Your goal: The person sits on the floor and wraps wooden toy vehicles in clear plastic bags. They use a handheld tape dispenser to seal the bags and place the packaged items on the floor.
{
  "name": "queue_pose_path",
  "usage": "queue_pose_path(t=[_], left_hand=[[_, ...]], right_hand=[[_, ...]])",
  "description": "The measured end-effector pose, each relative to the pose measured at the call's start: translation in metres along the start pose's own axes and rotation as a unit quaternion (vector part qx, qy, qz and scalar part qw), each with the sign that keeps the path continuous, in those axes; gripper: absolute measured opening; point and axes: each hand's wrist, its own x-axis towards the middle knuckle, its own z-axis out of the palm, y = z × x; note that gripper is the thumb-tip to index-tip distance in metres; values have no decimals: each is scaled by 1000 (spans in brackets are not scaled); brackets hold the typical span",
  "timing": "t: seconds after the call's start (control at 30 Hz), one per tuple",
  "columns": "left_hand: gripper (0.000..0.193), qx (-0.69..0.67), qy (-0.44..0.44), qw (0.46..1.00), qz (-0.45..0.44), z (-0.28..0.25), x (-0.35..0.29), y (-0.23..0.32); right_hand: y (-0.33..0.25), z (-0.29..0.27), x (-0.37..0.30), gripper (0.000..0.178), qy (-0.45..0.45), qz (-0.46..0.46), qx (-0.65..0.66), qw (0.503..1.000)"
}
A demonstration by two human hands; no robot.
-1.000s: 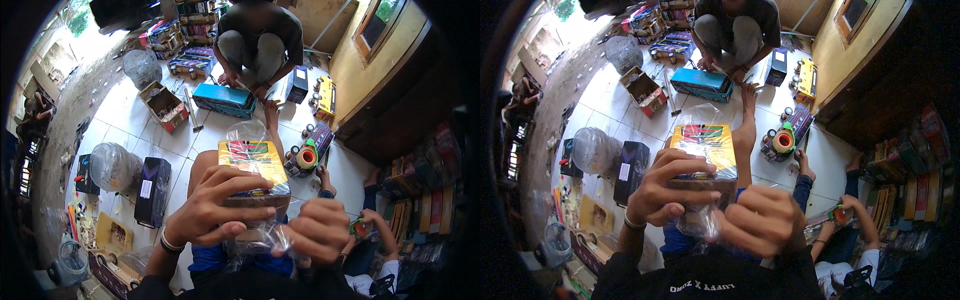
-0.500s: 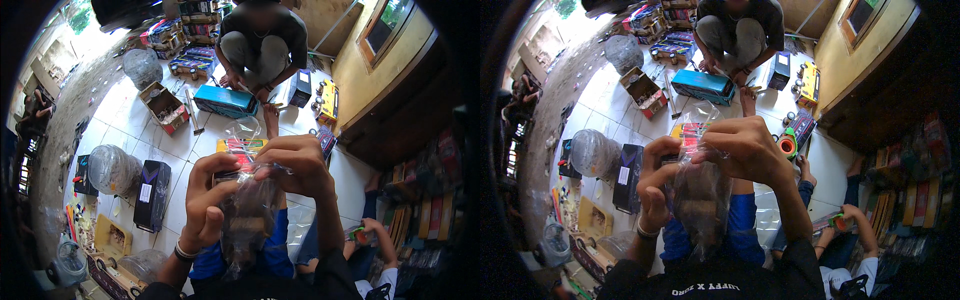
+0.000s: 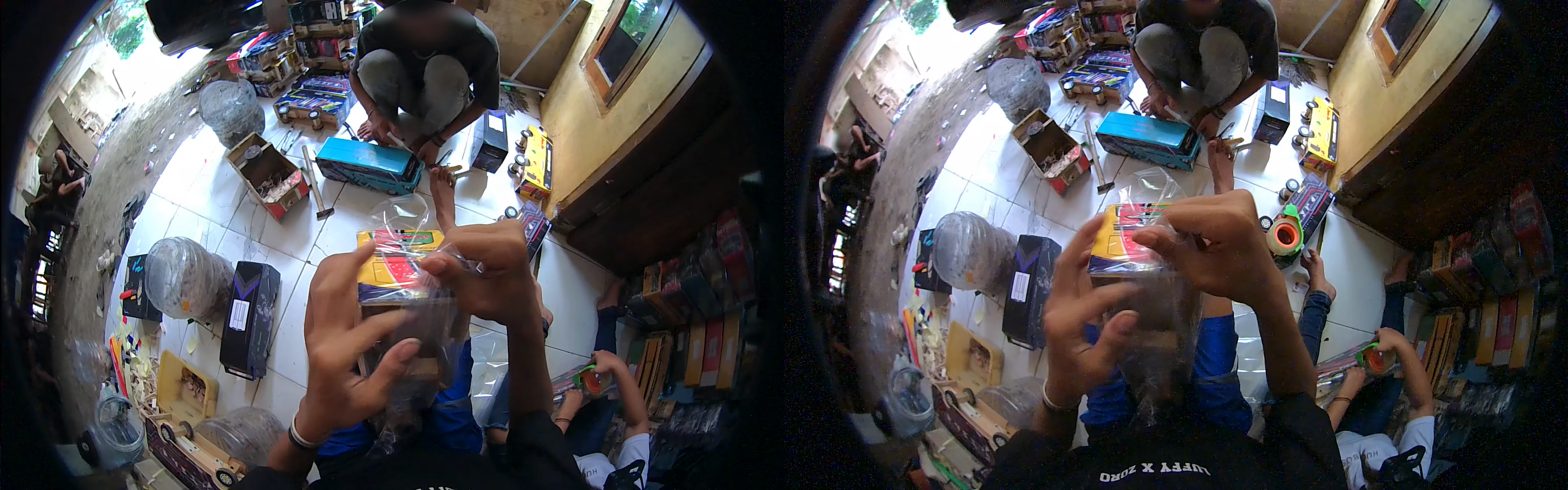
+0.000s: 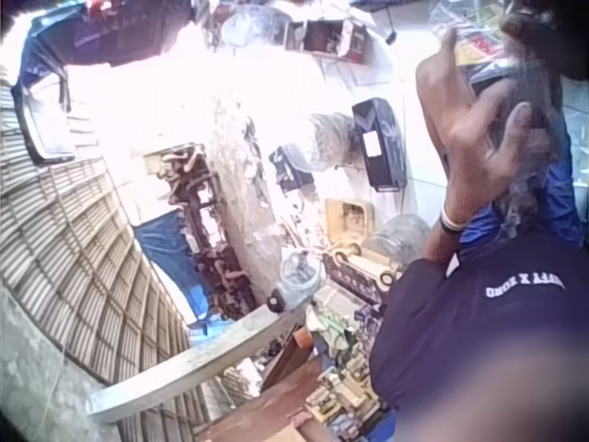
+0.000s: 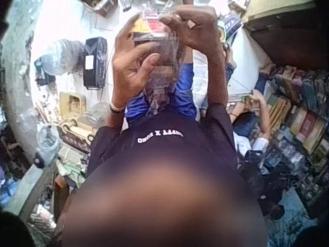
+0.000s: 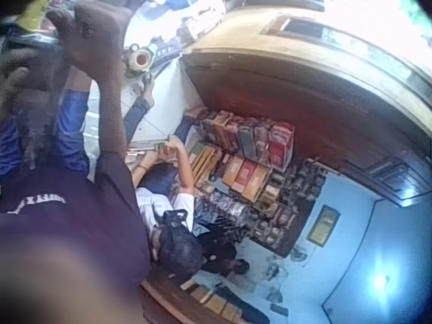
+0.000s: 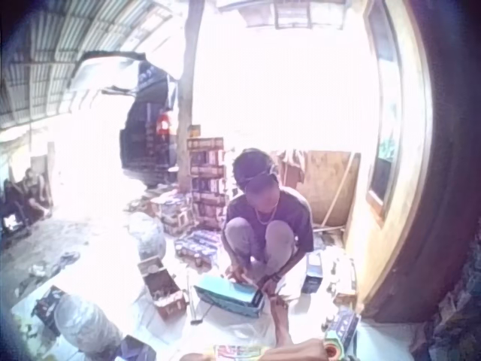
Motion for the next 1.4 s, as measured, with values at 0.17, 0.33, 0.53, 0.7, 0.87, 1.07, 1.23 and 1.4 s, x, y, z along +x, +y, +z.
queue_pose_path(t=[0.17, 0.33, 0.53, 0.7, 0.87, 1.07, 1.23, 1.4], left_hand=[[29, 109, 12, 993, -48, 3, -10, 20], [30, 93, -31, 995, -22, 8, 0, 0], [41, -114, 111, 987, -29, 1, 6, -6], [55, -12, -91, 981, 173, -13, 42, -35], [57, 2, -168, 968, 185, -11, 61, -56], [66, -67, -194, 964, 169, -8, 74, -79], [75, -156, -173, 965, 124, 6, 74, -103], [68, -198, -214, 948, 124, 8, 86, -112]], right_hand=[[0, 2, 4, 38, -13, 15, 16, 1000], [4, -7, 9, 40, -66, 43, 19, 997], [17, 4, 19, 43, -114, 110, 147, 976], [30, 5, 28, 44, -163, 143, 177, 960], [39, 6, 32, 42, -179, 201, 109, 957], [88, -9, -2, 30, -58, 266, 70, 960], [209, -85, -122, 33, 323, 429, -16, 844], [338, -103, -266, 32, 234, 573, -269, 738]])
